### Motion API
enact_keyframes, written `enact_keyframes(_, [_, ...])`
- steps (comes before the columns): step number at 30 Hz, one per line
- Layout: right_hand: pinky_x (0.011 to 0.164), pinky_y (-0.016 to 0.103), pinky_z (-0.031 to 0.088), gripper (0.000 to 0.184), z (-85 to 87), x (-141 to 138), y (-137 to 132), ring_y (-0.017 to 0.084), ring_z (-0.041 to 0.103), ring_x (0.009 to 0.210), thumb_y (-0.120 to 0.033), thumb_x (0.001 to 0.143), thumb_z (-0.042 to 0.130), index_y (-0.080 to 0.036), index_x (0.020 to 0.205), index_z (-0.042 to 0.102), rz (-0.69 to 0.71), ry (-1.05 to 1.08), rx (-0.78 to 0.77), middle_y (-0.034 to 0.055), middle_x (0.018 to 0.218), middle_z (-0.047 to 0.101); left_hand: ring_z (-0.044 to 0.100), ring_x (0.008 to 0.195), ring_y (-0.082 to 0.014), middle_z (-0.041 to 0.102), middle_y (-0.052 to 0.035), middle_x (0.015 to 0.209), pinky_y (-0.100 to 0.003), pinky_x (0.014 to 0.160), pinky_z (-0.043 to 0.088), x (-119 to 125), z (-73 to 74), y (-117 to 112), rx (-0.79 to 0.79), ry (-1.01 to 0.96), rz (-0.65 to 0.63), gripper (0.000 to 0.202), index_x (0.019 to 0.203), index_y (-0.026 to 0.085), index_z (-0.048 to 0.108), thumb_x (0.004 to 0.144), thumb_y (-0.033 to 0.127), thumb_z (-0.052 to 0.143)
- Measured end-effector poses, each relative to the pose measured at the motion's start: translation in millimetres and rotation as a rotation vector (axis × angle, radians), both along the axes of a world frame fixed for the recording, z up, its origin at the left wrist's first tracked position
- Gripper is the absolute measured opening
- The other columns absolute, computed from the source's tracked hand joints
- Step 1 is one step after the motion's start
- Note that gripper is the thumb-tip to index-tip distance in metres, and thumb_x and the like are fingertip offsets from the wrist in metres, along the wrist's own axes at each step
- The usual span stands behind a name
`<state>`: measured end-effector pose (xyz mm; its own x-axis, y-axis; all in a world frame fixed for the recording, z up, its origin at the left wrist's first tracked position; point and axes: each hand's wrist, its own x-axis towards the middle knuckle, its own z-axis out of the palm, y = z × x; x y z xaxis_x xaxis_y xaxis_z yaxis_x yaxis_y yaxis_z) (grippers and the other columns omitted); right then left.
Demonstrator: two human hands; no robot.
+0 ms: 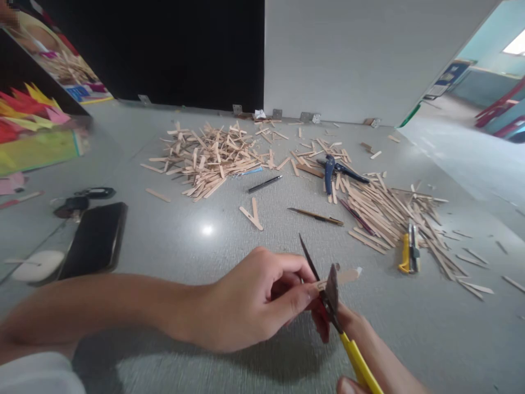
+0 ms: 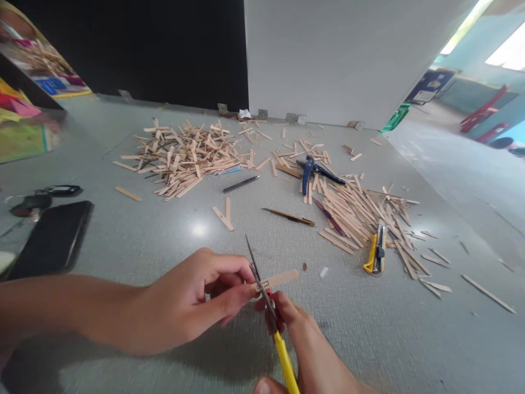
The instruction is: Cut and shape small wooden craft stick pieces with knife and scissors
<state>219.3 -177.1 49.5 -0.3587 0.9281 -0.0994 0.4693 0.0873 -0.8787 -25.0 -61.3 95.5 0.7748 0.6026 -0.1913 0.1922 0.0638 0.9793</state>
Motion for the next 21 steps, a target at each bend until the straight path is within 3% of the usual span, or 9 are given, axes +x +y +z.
enact_keyframes(9, [0.107,0.053,0.061,0.074,-2.5,5.5,-2.9,0.042,0.071,0.127,-0.062,0.096,0.072,-0.02,0.156,0.059,0.032,-0.03,0.002,0.0207,0.148,0.069,0.046,0.055,-0.0085,0.056,0.005,0.064,-0.017,0.048,0.033,-2.0,-2.7,-0.9,0.054,0.006,-0.003,0.028,0.092,0.015,0.068,0.107,0.038,0.06])
enact_keyframes(13, [0.109,0.051,0.06,0.069,-13.6,5.3,-8.9,0.039,0.071,0.129,-0.054,0.1,0.07,-0.018,0.157,0.057,0.015,-0.05,0.013,0.0231,0.15,0.066,0.045,0.054,-0.0083,0.056,0.0048,0.062,-0.017,0.047,0.033,-1.4,-2.6,-0.3,0.102,0.003,0.004,0.029,0.088,0.016,0.067,0.107,0.036,0.059])
enact_keyframes(18, [0.102,0.054,0.062,0.052,-33.8,-6.7,-18.0,0.035,0.074,0.113,-0.057,0.107,0.059,-0.018,0.141,0.066,-0.2,-0.023,0.073,0.0213,0.128,0.075,0.047,0.055,-0.0086,0.057,0.0042,0.063,-0.017,0.05,0.036,0.9,-4.0,-0.4,0.107,-0.024,-0.007,0.027,0.087,0.016,0.068,0.107,0.031,0.059])
enact_keyframes(21, [0.099,0.054,0.063,0.049,-36.6,-11.9,-19.1,0.032,0.074,0.1,-0.061,0.106,0.059,-0.019,0.128,0.07,-0.242,-0.041,0.089,0.0171,0.11,0.077,0.047,0.056,-0.0088,0.057,0.004,0.063,-0.017,0.051,0.037,1.2,-4.5,-0.3,0.124,-0.025,-0.016,0.028,0.085,0.016,0.068,0.107,0.031,0.059])
